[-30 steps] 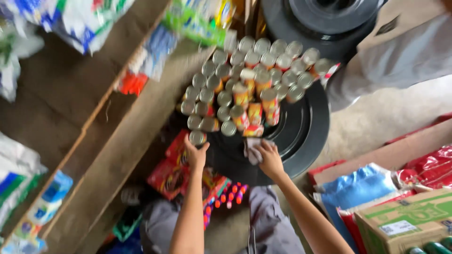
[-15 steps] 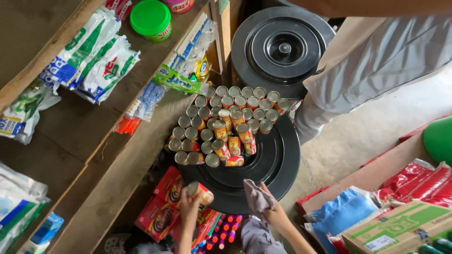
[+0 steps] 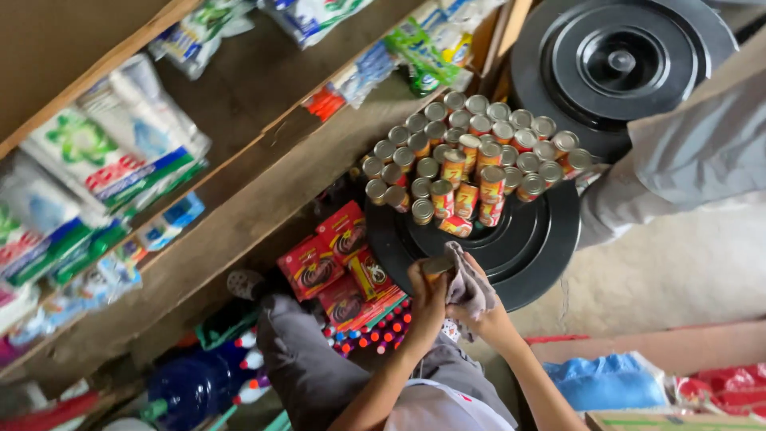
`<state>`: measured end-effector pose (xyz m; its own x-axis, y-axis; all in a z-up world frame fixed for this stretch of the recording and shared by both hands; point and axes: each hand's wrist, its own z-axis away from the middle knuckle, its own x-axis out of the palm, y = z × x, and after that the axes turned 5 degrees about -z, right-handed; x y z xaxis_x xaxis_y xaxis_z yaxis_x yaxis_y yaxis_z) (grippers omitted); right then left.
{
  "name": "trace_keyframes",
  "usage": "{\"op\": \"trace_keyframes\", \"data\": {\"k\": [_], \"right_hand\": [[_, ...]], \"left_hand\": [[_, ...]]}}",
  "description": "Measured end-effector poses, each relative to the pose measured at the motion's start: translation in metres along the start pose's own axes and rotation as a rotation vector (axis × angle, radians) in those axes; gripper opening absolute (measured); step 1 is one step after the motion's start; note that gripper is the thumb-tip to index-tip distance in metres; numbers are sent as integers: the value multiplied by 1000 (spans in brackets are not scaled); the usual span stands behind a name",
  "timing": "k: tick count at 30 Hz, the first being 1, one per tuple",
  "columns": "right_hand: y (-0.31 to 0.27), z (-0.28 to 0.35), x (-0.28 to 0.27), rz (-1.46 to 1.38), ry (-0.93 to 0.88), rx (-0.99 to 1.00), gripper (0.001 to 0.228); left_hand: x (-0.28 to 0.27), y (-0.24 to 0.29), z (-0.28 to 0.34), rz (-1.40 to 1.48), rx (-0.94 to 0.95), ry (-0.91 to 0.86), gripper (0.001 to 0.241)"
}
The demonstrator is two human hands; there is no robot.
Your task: Wiping down canned goods with a rag and organizing them on a shelf.
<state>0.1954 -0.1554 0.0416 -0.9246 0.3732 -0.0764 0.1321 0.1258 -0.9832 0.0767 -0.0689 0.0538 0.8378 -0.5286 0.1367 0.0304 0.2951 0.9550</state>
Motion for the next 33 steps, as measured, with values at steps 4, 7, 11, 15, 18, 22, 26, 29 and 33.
{"op": "trace_keyframes", "data": {"k": [4,7,11,15,18,22,26,29,33], "right_hand": [[-31,12,7,-121,53,287,90],[-11,25,1,-328,121,376,83],[0,28,-9,-245,166,360,79],[11,28,-20,-103,177,167,62],[-12,16,-18,-195,152,201,63],[-32,19,-22,-96,104,60,65],[-45,31,-28,-13,111,-10,67],[-50,25,-24,53,96,-44,71],[-27,20,-20,-122,53,97,61]], "left_hand": [[3,20,5,105,-144,82,43],[9,23,12,105,-94,40,41],[19,-23,19,80,11,71,40],[39,-17,34,115,-140,69,39],[43,-32,27,99,-171,141,41],[46,-16,34,282,-88,60,47],[49,-13,39,267,-149,85,48],[40,-13,35,195,-162,110,48],[24,-1,40,449,-131,19,47]]}}
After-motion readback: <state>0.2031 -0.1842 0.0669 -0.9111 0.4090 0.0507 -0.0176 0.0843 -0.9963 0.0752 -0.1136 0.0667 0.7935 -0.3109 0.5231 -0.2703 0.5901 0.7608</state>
